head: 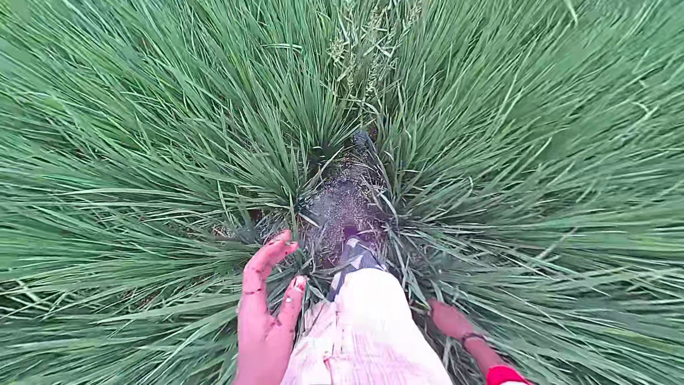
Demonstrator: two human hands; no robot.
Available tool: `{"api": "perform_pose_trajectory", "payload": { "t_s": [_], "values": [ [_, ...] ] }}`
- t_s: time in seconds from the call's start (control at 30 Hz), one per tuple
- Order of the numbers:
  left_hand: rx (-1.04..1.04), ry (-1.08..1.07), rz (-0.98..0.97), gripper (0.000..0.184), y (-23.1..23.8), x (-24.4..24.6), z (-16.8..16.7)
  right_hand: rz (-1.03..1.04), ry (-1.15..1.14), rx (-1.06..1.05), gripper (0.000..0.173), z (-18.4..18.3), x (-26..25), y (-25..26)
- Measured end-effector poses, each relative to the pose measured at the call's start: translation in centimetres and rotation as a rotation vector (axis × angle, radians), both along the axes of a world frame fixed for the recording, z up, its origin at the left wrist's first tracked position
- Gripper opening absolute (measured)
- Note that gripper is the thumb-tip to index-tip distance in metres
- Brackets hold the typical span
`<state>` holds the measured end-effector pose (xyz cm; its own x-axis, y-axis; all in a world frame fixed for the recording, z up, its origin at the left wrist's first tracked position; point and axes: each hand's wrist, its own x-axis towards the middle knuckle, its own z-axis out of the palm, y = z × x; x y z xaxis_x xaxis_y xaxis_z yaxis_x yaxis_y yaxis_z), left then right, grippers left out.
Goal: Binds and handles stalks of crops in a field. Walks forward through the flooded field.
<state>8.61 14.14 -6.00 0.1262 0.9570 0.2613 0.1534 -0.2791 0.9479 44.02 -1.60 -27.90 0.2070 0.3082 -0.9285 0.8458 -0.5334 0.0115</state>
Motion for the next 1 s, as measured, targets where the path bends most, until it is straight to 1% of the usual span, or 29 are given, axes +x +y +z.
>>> {"api": "perform_pose_trajectory", "payload": {
  "t_s": [0.1,0.17,0.23,0.3,0.37,0.43,0.5,0.6,0.7,0.73,0.8,0.83,0.87,0.9,0.93,1.0],
  "values": [
    [-0.012,0.035,-0.008,0.048,0.2,0.3,0.2,0.06,-0.018,-0.019,0.04,0.4,0.0,1.6],
    [-0.049,0.038,-0.011,0.047,1.3,0.8,0.0,0.12,-0.012,-0.051,0.039,0.7,0.6,3.6],
    [-0.118,-0.017,-0.029,0.044,3.1,1.5,-0.7,0.166,0.01,-0.09,0.04,0.9,1.3,6.3],
    [-0.243,-0.154,-0.06,0.039,5.6,2.9,-1.8,0.227,0.042,-0.114,0.039,1.2,2.0,9.6],
    [-0.438,-0.287,-0.053,0.042,8.2,5.0,-2.5,0.257,0.085,-0.139,0.038,2.3,2.1,13.2],
    [-0.596,-0.323,-0.051,0.041,11.0,7.1,-2.9,0.288,0.075,-0.157,0.037,4.2,1.6,17.5],
    [-0.632,-0.296,-0.096,0.039,12.9,8.4,-3.7,0.326,0.066,-0.135,0.036,5.9,0.9,21.9],
    [-0.623,-0.219,-0.172,0.039,14.5,9.5,-3.4,0.376,0.144,0.052,0.033,7.7,-0.4,27.9],
    [-0.627,-0.081,-0.327,0.043,14.1,9.9,-2.3,0.352,0.285,0.339,0.037,8.5,-2.8,31.2],
    [-0.642,-0.039,-0.386,0.042,13.7,10.1,-2.1,0.341,0.335,0.405,0.037,8.2,-3.8,31.9],
    [-0.686,0.009,-0.506,0.041,13.4,11.1,-2.2,0.287,0.453,0.501,0.037,6.1,-5.8,33.4],
    [-0.712,-0.015,-0.538,0.04,13.3,11.9,-2.5,0.229,0.511,0.52,0.037,3.9,-6.9,34.2],
    [-0.728,-0.063,-0.535,0.039,13.0,12.8,-3.1,0.144,0.559,0.488,0.037,1.4,-7.9,35.0],
    [-0.722,-0.118,-0.491,0.039,12.4,13.9,-3.9,0.031,0.603,0.44,0.036,-2.0,-8.6,35.2],
    [-0.708,-0.156,-0.433,0.04,11.9,14.7,-5.2,-0.113,0.641,0.394,0.034,-6.2,-9.3,35.3],
    [-0.694,-0.18,-0.301,0.04,11.7,15.7,-9.4,-0.454,0.674,0.263,0.033,-14.6,-9.9,35.6]
  ]
}}
